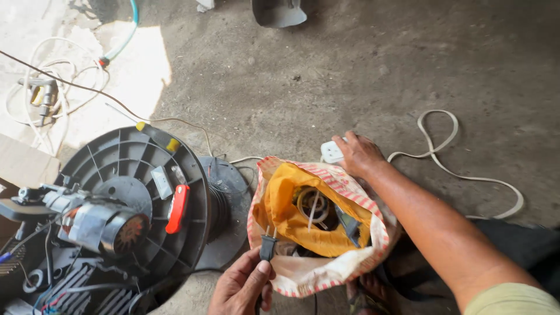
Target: The person sits on a low stool and wraps electrical tape around a black power cord. They then remove a motor from a disassembled black plastic housing, inspect it, and place it back. Finally, they pick up a white power strip and plug the cord into it.
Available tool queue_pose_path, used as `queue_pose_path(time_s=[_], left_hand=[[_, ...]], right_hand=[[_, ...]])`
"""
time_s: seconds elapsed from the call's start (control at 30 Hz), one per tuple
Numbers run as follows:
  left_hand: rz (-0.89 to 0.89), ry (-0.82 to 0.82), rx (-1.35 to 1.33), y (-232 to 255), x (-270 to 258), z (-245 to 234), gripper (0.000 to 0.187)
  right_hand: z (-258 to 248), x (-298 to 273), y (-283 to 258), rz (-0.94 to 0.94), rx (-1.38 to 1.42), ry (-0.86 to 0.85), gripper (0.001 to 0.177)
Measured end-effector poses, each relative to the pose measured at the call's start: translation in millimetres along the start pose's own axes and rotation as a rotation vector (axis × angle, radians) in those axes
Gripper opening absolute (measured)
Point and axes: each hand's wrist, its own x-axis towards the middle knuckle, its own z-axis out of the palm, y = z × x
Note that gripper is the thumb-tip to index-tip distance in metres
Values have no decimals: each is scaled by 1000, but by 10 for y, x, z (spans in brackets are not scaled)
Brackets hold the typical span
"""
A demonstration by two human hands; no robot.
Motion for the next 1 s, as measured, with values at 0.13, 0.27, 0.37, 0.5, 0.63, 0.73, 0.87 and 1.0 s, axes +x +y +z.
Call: queue_pose_path(time_s=[0.13,0.27,0.37,0.5,0.63,0.73,0.87,1.0], left_hand=[[-9,16,71,-118,-160,-11,39],[152,-8,320,-286,-1,481,41],[336,49,358,-278,328,984,46],[88,128,185,-190,854,1495,66],[-10,269,463,-250,1363,1741,82],[24,248,552,-371,1574,1732,70],[74,165,372,-432,1516,1745,73],[41,112,624,-335,1343,1975,99]], right_hand=[[-737,-246,-412,-64,-12,-8,73],[-1082,-452,-866,91,69,-97,62],[-1198,-421,-947,120,123,-68,70],[-1199,-277,-748,114,258,-118,70],[-1129,-54,-580,56,281,-148,67],[-1054,55,-564,-18,292,-161,67],[-1023,128,-567,-79,290,-109,66],[-929,153,-618,38,341,-100,68]])
